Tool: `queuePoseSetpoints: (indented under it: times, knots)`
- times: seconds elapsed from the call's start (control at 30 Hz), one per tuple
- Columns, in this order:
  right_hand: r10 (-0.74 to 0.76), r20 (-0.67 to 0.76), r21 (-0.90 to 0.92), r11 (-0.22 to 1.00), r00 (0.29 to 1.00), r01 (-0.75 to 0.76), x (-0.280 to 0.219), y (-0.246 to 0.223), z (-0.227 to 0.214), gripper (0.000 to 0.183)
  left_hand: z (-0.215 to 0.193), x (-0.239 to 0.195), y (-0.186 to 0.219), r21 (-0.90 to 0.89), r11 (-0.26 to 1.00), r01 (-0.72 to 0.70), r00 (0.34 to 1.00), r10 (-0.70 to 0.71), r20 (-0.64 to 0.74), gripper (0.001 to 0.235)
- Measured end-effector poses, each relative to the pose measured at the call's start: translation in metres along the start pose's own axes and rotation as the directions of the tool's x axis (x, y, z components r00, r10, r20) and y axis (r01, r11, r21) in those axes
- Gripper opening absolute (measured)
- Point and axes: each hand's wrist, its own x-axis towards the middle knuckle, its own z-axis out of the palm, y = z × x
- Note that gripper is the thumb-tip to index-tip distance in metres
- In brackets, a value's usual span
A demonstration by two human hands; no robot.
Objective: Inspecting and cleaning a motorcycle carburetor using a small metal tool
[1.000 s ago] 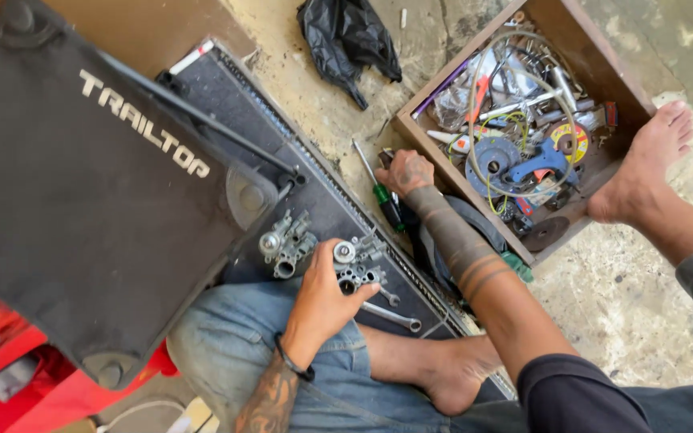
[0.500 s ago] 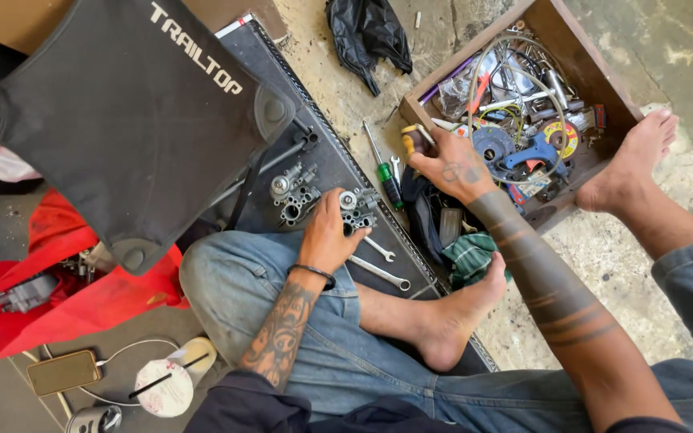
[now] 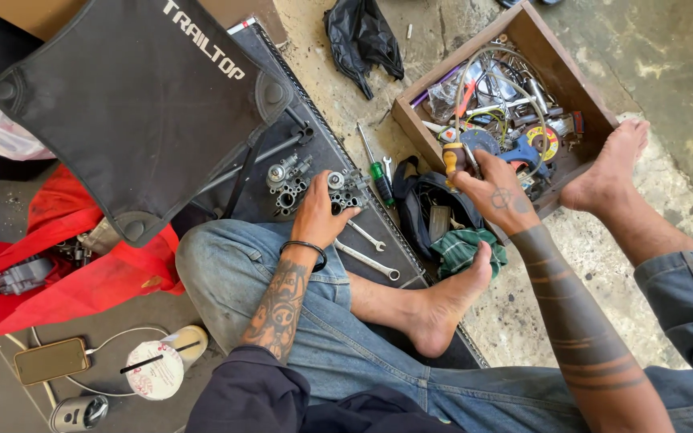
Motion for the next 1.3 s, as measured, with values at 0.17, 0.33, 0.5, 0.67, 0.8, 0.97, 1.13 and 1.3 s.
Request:
queuePoseSetpoints:
  times: [0.17, 0.33, 0.5, 0.67, 0.8, 0.97, 1.13, 1.3]
  knots:
    - [0.054, 0.039, 0.081, 0.995, 0.998, -0.057, -0.004, 0.004, 0.024, 0.033, -0.011, 0.0, 0.013, 0.011, 1.0, -0.01, 0.999, 0.009, 0.039, 0.096]
    - [0.004, 0.09, 0.139, 0.99, 0.996, -0.016, 0.008, 0.019, 0.055, 0.031, -0.006, -0.002, 0.017, 0.074, 0.983, -0.17, 0.978, 0.178, -0.107, 0.09]
    - [0.052, 0.194, 0.08, 0.994, 0.98, -0.069, -0.005, -0.038, 0.071, 0.033, -0.052, -0.017, 0.05, 0.011, 0.97, -0.243, 0.941, 0.238, -0.242, 0.087]
    - [0.064, 0.317, -0.021, 0.998, 0.946, -0.061, 0.016, -0.054, 0.131, 0.037, -0.126, -0.063, 0.085, -0.057, 0.954, -0.294, 0.877, 0.246, -0.413, 0.084]
    - [0.069, 0.369, -0.14, 0.99, 0.927, -0.018, 0.021, -0.078, 0.155, 0.042, -0.201, -0.112, 0.103, 0.042, 0.95, -0.309, 0.83, 0.291, -0.476, 0.077]
    - [0.132, 0.273, -0.39, 0.921, 0.953, -0.016, 0.011, -0.1, 0.167, 0.051, -0.288, -0.194, 0.094, 0.156, 0.988, -0.003, 0.919, 0.064, -0.389, 0.078]
    - [0.118, 0.299, -0.329, 0.944, 0.947, -0.014, 0.013, -0.1, 0.156, 0.049, -0.358, -0.227, 0.035, 0.388, 0.904, 0.176, 0.917, -0.008, -0.398, 0.076]
    - [-0.067, 0.076, -0.182, 0.98, 0.995, 0.08, -0.009, -0.102, 0.134, 0.036, -0.389, -0.234, -0.041, 0.517, 0.823, 0.236, 0.934, -0.044, -0.355, 0.082]
